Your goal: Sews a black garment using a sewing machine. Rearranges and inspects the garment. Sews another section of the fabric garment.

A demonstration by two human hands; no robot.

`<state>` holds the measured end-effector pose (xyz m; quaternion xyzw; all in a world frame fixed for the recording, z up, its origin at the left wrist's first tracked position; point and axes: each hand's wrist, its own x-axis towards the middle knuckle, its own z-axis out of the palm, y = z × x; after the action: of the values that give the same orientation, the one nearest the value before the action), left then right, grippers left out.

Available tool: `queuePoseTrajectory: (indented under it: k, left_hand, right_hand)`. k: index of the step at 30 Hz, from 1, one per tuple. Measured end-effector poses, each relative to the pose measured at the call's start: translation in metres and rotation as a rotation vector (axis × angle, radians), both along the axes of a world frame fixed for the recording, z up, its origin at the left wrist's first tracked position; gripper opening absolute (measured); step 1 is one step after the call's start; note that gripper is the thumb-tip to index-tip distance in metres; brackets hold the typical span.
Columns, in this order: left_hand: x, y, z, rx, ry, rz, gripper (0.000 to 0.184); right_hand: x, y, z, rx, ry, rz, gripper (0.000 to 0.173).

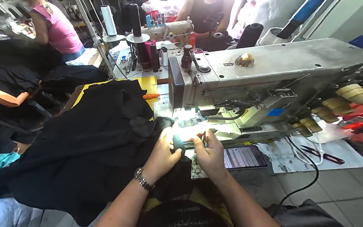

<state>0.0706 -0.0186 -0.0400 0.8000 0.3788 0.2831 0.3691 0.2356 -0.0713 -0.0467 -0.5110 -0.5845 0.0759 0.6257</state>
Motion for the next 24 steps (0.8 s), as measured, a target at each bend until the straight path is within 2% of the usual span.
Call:
queuePoseTrajectory:
  k: [2, 5, 7, 9, 15, 24]
  left_hand:
    - [0.001, 0.000, -0.002, 0.012, -0.073, 0.015, 0.058]
    - [0.003, 0.001, -0.005, 0.073, -0.120, 0.048, 0.047]
    - [0.005, 0.002, -0.006, 0.101, -0.103, 0.053, 0.043]
    - [0.006, 0.002, -0.007, 0.114, -0.063, 0.054, 0.041]
    - [0.006, 0.004, -0.010, 0.215, -0.036, 0.045, 0.036]
    - [0.011, 0.004, -0.009, 0.249, -0.008, 0.070, 0.041]
  right_hand:
    - [0.000, -0.003, 0.001, -0.048, 0.075, 0.058, 0.011]
    - [-0.007, -0.009, 0.003, -0.160, 0.393, 0.290, 0.006]
    - [-0.012, -0.010, 0.002, -0.188, 0.589, 0.442, 0.005]
    - [-0.015, -0.011, -0.002, -0.217, 0.685, 0.559, 0.007]
    - [-0.015, -0.024, 0.001, -0.118, 0.456, 0.585, 0.011]
    - [0.002, -0.045, 0.024, 0.000, 0.457, 0.603, 0.011]
